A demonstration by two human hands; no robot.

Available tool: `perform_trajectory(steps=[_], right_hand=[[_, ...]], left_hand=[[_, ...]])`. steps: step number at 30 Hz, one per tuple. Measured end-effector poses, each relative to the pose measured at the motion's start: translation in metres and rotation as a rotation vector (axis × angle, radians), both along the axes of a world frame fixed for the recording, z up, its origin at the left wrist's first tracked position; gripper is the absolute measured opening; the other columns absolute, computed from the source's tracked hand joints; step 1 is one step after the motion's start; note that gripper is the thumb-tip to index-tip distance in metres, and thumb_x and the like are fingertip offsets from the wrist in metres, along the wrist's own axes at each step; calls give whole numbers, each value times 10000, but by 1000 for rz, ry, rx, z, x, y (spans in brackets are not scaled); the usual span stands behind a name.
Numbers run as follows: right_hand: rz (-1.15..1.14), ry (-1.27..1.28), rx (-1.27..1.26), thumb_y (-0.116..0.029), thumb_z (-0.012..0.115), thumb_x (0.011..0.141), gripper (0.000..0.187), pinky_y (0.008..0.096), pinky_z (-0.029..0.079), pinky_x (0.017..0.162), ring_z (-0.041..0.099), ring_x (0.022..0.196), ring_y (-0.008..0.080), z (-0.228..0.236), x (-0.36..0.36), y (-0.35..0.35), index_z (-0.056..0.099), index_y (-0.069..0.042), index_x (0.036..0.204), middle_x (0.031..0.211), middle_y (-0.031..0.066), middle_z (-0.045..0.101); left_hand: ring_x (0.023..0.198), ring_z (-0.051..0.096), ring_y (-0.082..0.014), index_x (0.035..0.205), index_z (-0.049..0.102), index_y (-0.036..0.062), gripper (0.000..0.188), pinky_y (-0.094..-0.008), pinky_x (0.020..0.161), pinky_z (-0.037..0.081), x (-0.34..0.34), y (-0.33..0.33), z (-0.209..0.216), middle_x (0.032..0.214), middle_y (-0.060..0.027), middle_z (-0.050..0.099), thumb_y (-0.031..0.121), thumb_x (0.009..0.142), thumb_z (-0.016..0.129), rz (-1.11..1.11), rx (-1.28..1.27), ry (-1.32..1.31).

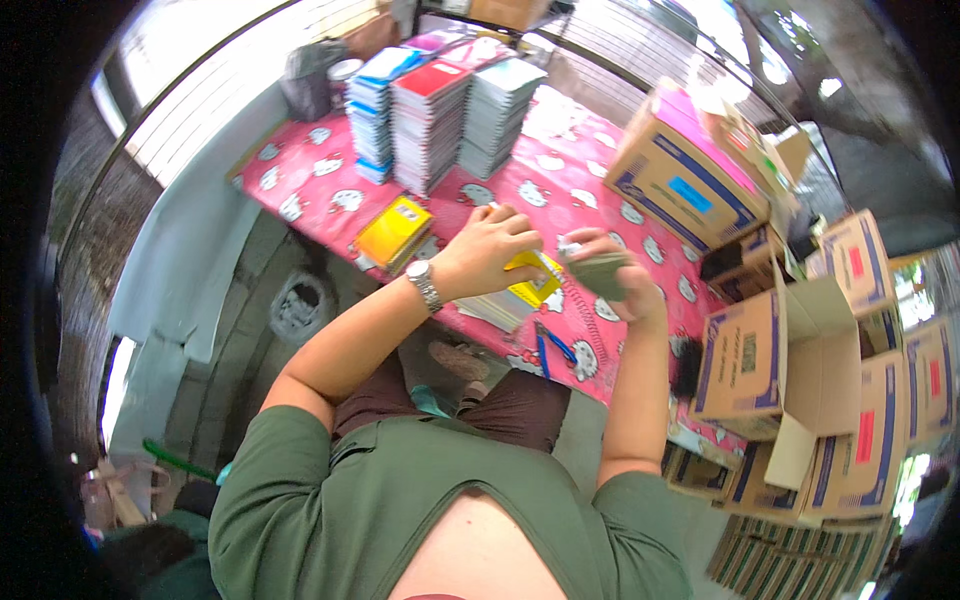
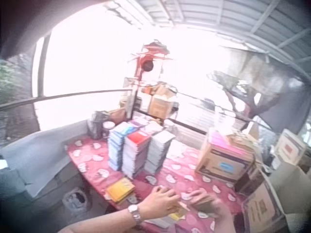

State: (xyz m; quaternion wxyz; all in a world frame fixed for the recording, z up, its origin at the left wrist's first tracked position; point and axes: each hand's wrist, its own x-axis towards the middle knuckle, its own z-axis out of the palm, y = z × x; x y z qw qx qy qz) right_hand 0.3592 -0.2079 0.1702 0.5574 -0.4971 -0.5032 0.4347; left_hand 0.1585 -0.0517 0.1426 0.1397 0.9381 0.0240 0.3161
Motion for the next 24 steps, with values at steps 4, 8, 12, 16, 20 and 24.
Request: perform_trajectory(steps=[4,8,12,16,20,24], right_hand=[[169,-223,-311,-422,663,878,452,298,452,868,559,988,159,24,10,-6,664,-32,1107,1088,52,540],[106,-569,-382,-461,655,845,503,312,391,952,518,1099,162,31,3,3,656,-18,1083,1138,68,554],[242,-260,-103,-430,658,823,506,312,380,947,516,1071,156,29,1,1,648,8,1076,1117,59,548],[206,-244,-92,-419,668,821,500,315,394,928,522,1040,158,21,3,2,645,9,1077,1133,56,536],[97,-514,-323,-451,654,853,510,319,425,895,527,1007,164,29,-4,7,643,12,1067,1175,51,512],[385,122,80,-496,646,841,528,326,407,951,528,1092,185,26,-8,4,657,-17,1062,1181,67,513]], left_hand=[[1114,526,-277,1014,629,139,395,-461,910,427,3,-5,6,1066,-59,577,408,772,787,-38,-75,21],[1090,532,-284,991,636,126,413,-445,898,447,8,0,6,1047,-57,576,379,727,827,-72,-116,35],[1074,544,-288,994,621,120,405,-436,918,454,7,0,7,1012,-55,584,342,726,828,-107,-111,27],[1077,545,-290,994,602,114,423,-426,917,456,2,-2,8,997,-58,587,347,725,831,-105,-132,45],[1067,550,-296,1006,591,105,447,-420,919,458,2,2,11,982,-64,591,350,723,835,-95,-134,30],[1050,554,-309,1000,582,78,452,-421,924,461,2,0,8,989,-80,597,335,727,833,-106,-171,44]])
